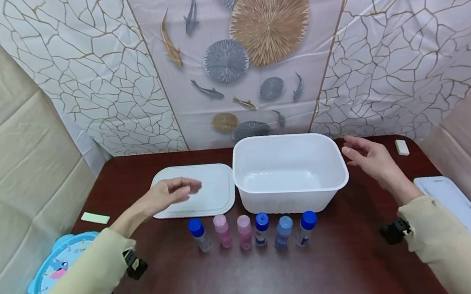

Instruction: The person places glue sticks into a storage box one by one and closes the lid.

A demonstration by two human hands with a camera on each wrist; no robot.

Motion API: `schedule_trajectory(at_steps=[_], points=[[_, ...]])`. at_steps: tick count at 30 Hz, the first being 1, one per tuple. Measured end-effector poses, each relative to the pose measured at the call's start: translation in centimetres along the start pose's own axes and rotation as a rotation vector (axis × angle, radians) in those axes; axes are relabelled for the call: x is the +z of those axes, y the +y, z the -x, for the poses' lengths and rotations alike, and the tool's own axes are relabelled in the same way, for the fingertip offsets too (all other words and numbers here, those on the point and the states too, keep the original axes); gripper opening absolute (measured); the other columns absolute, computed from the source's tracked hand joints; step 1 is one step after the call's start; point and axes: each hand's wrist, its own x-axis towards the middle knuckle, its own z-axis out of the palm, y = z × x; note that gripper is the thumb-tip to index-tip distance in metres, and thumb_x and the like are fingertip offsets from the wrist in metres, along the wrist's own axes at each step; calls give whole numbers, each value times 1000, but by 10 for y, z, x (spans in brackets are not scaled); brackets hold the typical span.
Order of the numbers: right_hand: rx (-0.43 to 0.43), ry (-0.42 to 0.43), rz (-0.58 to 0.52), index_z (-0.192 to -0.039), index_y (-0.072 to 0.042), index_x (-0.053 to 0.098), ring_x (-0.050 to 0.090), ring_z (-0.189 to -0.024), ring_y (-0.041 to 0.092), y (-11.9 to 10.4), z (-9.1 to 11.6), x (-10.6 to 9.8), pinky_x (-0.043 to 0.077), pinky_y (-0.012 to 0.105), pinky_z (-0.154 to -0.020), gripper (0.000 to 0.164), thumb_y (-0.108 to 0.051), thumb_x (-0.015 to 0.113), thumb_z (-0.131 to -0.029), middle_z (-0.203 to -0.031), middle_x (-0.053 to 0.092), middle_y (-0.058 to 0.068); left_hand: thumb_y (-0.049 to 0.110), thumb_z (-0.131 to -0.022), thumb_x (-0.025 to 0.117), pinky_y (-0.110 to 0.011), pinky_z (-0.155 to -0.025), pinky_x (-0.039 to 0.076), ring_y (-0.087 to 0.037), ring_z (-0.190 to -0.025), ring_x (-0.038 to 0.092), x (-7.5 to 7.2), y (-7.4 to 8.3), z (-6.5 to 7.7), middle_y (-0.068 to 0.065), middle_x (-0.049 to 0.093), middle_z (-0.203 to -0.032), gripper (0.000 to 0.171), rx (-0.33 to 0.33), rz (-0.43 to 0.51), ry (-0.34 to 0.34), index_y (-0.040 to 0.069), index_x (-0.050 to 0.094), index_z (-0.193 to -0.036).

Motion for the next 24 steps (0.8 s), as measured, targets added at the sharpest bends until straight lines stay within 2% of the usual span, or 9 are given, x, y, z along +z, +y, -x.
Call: schedule_trajectory(at_steps=[2,4,8,10,14,19,24], points=[[17,-29,-56,-144,4,29,56,-78,-11,-1,1,2,50,10,-68,60,-29,50,-98,-131,42,31,16,-95,55,-29,-99,45,-32,-121,51,3,-2,12,-20,55,-129,38,33,78,-101,-3,52,-127],[35,-49,-91,-144,4,29,54,-77,-12,-1,2,4,51,12,-69,61,-28,52,-97,-130,42,30,13,-92,60,-24,-98,45,-30,-121,51,7,-6,21,-20,56,-127,39,50,138,-179,-5,51,-126],[73,-72,-122,-144,4,29,53,-81,-13,0,3,7,51,12,-71,63,-27,54,-96,-135,40,30,12,-86,69,-26,-94,48,-21,-114,57,19,-12,31,-26,52,-124,50,40,258,-272,-10,48,-124],[82,-76,-122,-144,5,30,51,-83,-14,0,2,8,50,11,-72,62,-26,54,-96,-134,40,29,9,-83,71,-28,-90,51,-17,-109,61,25,-16,34,-30,51,-123,52,33,299,-296,-13,46,-123],[72,-49,-104,-141,6,34,48,-84,-14,-2,1,11,48,9,-72,58,-22,56,-95,-120,50,17,4,-83,70,-26,-82,54,-14,-98,64,34,-23,35,-26,57,-118,45,68,305,-285,-15,48,-117],[65,-22,-98,-139,7,37,47,-84,-9,-3,-1,11,48,7,-71,54,-17,56,-95,-100,49,-3,2,-84,68,-24,-80,54,-10,-92,62,38,-29,31,-15,64,-107,33,131,275,-215,-11,55,-111],[66,-15,-96,-138,8,38,46,-84,-7,-5,-1,13,47,8,-71,51,-14,55,-95,-98,48,-2,4,-84,68,-24,-78,54,-10,-90,62,32,-27,30,-4,67,-101,30,161,202,-169,-8,57,-109]])
